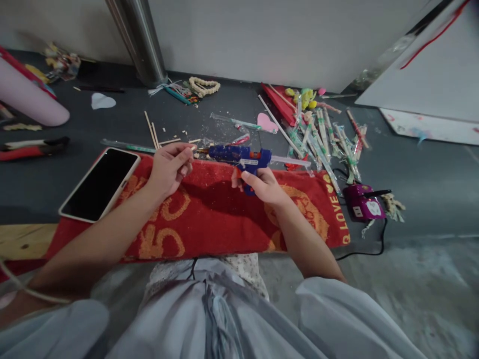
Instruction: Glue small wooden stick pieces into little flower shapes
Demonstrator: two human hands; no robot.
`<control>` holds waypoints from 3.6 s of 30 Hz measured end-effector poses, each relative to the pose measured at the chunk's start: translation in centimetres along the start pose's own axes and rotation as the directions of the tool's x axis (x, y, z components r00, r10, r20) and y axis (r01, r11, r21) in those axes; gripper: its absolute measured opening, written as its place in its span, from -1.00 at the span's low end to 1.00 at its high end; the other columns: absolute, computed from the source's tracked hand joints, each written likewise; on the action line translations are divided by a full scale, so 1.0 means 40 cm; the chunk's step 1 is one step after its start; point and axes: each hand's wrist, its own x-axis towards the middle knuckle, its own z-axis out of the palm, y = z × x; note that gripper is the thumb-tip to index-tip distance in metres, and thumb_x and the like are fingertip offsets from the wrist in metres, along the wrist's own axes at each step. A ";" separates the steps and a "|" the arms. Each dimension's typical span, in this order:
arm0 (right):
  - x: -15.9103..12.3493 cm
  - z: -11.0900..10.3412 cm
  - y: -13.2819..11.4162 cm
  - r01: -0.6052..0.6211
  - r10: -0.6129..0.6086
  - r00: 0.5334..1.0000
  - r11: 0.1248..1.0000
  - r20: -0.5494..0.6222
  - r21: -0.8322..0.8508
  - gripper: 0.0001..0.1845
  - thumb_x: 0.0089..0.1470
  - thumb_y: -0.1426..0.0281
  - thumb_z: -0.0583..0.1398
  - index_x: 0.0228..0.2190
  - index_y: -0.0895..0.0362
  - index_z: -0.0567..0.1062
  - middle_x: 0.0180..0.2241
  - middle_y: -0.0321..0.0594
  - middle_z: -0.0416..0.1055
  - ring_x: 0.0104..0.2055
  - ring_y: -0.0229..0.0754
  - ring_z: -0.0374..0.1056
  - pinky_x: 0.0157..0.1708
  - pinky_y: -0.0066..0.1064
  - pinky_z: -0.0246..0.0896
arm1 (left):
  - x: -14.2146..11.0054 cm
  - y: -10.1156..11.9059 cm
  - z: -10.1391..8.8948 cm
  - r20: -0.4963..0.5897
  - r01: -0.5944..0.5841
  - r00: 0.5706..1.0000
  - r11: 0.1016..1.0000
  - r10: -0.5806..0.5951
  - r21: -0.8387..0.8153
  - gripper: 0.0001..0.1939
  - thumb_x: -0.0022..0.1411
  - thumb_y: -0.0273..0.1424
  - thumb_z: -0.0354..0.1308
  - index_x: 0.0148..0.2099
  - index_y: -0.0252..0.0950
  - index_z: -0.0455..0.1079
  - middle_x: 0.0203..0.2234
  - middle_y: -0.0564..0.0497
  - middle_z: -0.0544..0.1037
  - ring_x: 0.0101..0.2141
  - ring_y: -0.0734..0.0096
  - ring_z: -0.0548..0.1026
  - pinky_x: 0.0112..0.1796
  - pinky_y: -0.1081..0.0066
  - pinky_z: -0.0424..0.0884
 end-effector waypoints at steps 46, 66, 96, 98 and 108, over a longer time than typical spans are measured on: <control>-0.010 -0.003 -0.002 0.118 -0.117 0.993 0.983 0.019 -0.137 -0.53 0.24 0.05 0.13 -0.51 0.14 0.45 -0.52 -0.26 0.44 -0.49 -0.34 0.31 -0.44 -0.47 0.22 | -0.009 0.009 0.015 -0.029 0.062 0.998 0.996 -0.060 0.065 -0.71 -0.17 -0.23 0.56 -0.44 -0.25 0.59 -0.71 0.08 0.44 -0.76 0.70 0.21 -0.71 0.60 0.05; -0.006 -0.009 0.014 0.187 -0.185 0.982 0.958 0.029 -0.218 -0.53 0.25 0.10 0.12 -0.56 0.13 0.41 -0.60 -0.32 0.38 -0.55 -0.37 0.26 -0.49 -0.48 0.14 | -0.010 0.008 0.013 -0.014 0.057 0.998 0.996 -0.056 0.063 -0.83 -0.10 -0.36 0.51 -0.44 -0.24 0.60 -0.70 0.07 0.45 -0.73 0.67 0.23 -0.70 0.60 0.04; -0.008 -0.006 -0.005 0.162 -0.164 0.986 0.965 0.006 -0.207 -0.50 0.24 0.07 0.12 -0.60 0.12 0.37 -0.61 -0.32 0.33 -0.56 -0.37 0.24 -0.50 -0.49 0.14 | -0.010 0.009 0.014 -0.002 0.052 0.999 0.996 -0.052 0.078 -0.83 -0.08 -0.33 0.52 -0.44 -0.19 0.60 -0.70 0.08 0.44 -0.73 0.68 0.23 -0.70 0.61 0.06; -0.007 -0.008 -0.006 0.166 -0.169 0.986 0.967 0.003 -0.195 -0.51 0.24 0.08 0.12 -0.60 0.13 0.37 -0.62 -0.32 0.33 -0.56 -0.38 0.23 -0.51 -0.50 0.14 | -0.010 0.007 0.011 0.007 0.050 0.999 0.996 -0.051 0.070 -0.82 -0.12 -0.32 0.53 -0.44 -0.18 0.61 -0.70 0.07 0.44 -0.73 0.68 0.22 -0.70 0.60 0.05; -0.009 -0.009 -0.007 0.149 -0.152 0.988 0.974 -0.002 -0.173 -0.52 0.23 0.08 0.13 -0.58 0.13 0.37 -0.61 -0.32 0.33 -0.56 -0.38 0.23 -0.49 -0.49 0.15 | -0.010 0.006 0.009 0.015 0.034 0.999 0.998 -0.035 0.052 -0.75 -0.20 -0.28 0.56 -0.43 -0.19 0.62 -0.69 0.07 0.46 -0.73 0.68 0.22 -0.69 0.59 0.04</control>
